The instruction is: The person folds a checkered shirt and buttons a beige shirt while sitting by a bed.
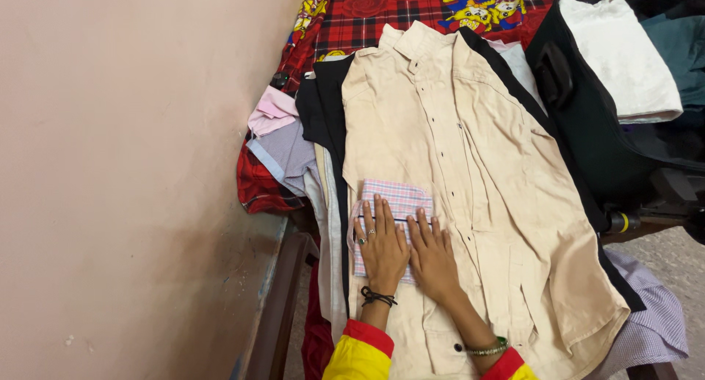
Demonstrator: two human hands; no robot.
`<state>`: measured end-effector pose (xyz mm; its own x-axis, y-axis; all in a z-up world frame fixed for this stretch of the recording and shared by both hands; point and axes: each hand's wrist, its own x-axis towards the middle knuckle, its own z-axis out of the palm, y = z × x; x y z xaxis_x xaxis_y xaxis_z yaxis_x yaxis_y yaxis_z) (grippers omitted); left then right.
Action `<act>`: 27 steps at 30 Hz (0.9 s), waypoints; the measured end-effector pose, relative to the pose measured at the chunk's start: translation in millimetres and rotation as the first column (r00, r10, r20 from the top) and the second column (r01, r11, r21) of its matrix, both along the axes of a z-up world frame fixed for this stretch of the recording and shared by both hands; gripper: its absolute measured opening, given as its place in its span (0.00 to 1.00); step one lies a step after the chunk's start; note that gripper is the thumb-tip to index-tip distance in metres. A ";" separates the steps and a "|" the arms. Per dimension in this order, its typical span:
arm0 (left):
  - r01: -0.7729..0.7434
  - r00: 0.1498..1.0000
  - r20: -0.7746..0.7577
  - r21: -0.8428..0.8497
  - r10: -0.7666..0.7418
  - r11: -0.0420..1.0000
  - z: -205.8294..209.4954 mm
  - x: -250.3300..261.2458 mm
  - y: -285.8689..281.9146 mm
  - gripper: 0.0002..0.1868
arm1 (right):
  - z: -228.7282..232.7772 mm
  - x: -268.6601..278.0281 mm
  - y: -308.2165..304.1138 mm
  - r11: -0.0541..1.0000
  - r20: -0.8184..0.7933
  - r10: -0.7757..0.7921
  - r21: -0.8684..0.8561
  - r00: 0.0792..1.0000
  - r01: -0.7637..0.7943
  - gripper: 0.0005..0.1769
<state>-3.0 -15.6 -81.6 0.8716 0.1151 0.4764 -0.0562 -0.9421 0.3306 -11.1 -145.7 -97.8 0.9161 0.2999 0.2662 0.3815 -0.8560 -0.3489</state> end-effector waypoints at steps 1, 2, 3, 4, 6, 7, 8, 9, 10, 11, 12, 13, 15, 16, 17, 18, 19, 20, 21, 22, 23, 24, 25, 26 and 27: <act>0.001 1.000 0.006 -0.014 -0.001 1.000 0.3 -0.2 0.2 0.33 | 0.5 -4.3 0.6 1.000 0.005 -0.006 -0.015 1.000 0.006 0.34; 0.005 1.000 -0.002 -0.017 -0.005 1.000 1.2 0.1 0.2 0.34 | 1.7 -5.5 0.7 0.999 0.012 -0.012 -0.031 1.000 0.012 0.34; 0.009 1.000 -0.011 -0.019 -0.009 1.000 2.2 0.1 0.5 0.34 | 2.9 -4.6 0.6 1.000 0.009 -0.011 -0.029 1.000 0.012 0.34; 0.011 1.000 -0.022 -0.021 -0.011 1.000 2.6 -1.1 0.8 0.34 | 3.1 -4.5 0.9 1.000 0.004 -0.009 -0.027 1.000 0.009 0.34; 0.022 1.000 0.002 -0.038 -0.022 0.999 3.7 -0.8 1.1 0.35 | 2.8 -3.0 1.2 1.000 -0.022 -0.008 -0.025 1.000 0.007 0.34; 0.027 1.000 0.014 -0.045 -0.027 0.999 4.1 -0.6 1.3 0.36 | 3.1 -1.2 0.4 1.000 -0.044 -0.010 -0.025 0.999 0.009 0.33; 0.030 0.999 0.020 -0.050 -0.029 0.998 4.6 -0.1 1.7 0.36 | 3.7 1.2 0.6 1.000 -0.063 -0.011 -0.024 0.998 0.009 0.33; 0.033 0.999 0.026 -0.055 -0.032 0.998 4.9 0.2 1.9 0.37 | 4.3 2.8 1.2 1.000 -0.072 -0.008 -0.004 0.997 0.008 0.33; 0.037 0.999 0.030 -0.062 -0.035 0.997 4.6 0.0 1.4 0.38 | 5.0 3.7 0.7 1.000 -0.084 -0.006 0.014 0.996 0.007 0.32; 0.036 0.999 0.027 -0.064 -0.034 0.997 4.0 -0.7 1.2 0.38 | 5.7 5.3 0.8 0.999 -0.095 -0.004 0.032 0.995 0.007 0.32; 0.034 0.999 0.025 -0.065 -0.033 0.997 3.6 -1.1 1.3 0.39 | 6.8 8.7 2.0 0.999 -0.106 -0.014 0.029 0.994 0.017 0.32; 0.033 0.999 0.024 -0.067 -0.032 0.997 3.2 -0.7 1.5 0.39 | 7.8 12.7 3.7 0.999 -0.117 -0.023 0.025 0.993 0.026 0.32; 0.025 0.999 0.022 -0.053 -0.024 0.998 1.4 0.8 1.9 0.39 | 7.6 16.3 5.4 0.999 -0.138 -0.033 0.027 0.990 0.037 0.32; 0.021 1.000 0.022 -0.046 -0.020 0.999 1.0 1.9 1.9 0.39 | 7.8 19.0 6.2 0.999 -0.143 -0.031 0.033 0.989 0.037 0.32; 0.017 1.000 0.021 -0.039 -0.016 0.999 0.7 1.6 1.7 0.39 | 7.8 21.5 6.6 0.999 -0.149 -0.030 0.039 0.988 0.037 0.33; 0.014 1.000 0.021 -0.033 -0.013 0.999 0.6 1.5 1.6 0.38 | 7.5 24.1 6.9 0.999 -0.140 -0.034 0.036 0.990 0.039 0.33; 0.011 1.000 0.021 -0.026 -0.010 1.000 0.7 1.4 1.4 0.38 | 6.9 26.6 7.1 0.999 -0.131 -0.037 0.033 0.991 0.042 0.33; 0.015 1.000 0.019 -0.034 -0.014 0.999 0.7 0.8 1.5 0.38 | 5.2 27.8 7.6 0.999 -0.123 -0.040 0.030 0.992 0.044 0.33; 0.019 1.000 0.017 -0.043 -0.019 0.999 0.8 0.1 1.5 0.38 | 3.2 29.0 8.1 0.998 -0.116 -0.039 0.039 0.992 0.044 0.33; 0.024 1.000 0.017 -0.052 -0.024 0.998 1.4 0.9 1.2 0.38 | 1.6 32.0 8.3 0.998 -0.107 -0.039 0.048 0.994 0.044 0.33; 0.024 1.000 0.019 -0.051 -0.023 0.998 2.0 2.1 1.6 0.38 | 0.0 34.8 8.7 0.997 -0.097 -0.039 0.056 0.995 0.044 0.33; 0.024 1.000 0.017 -0.051 -0.023 0.998 1.7 1.7 1.5 0.38 | -2.1 36.5 8.6 0.997 -0.099 -0.042 0.056 0.994 0.048 0.34; 0.024 1.000 0.016 -0.052 -0.023 0.998 1.3 1.0 1.3 0.38 | -3.5 39.1 8.6 0.997 -0.102 -0.046 0.055 0.994 0.051 0.35; 0.027 1.000 0.012 -0.055 -0.026 0.998 1.3 1.1 1.5 0.38 | -4.1 42.0 8.9 0.997 -0.101 -0.049 0.056 0.994 0.054 0.36; 0.030 1.000 0.007 -0.058 -0.030 0.998 1.4 1.1 1.8 0.38 | -4.4 43.0 8.9 0.996 -0.113 -0.055 0.058 0.992 0.061 0.37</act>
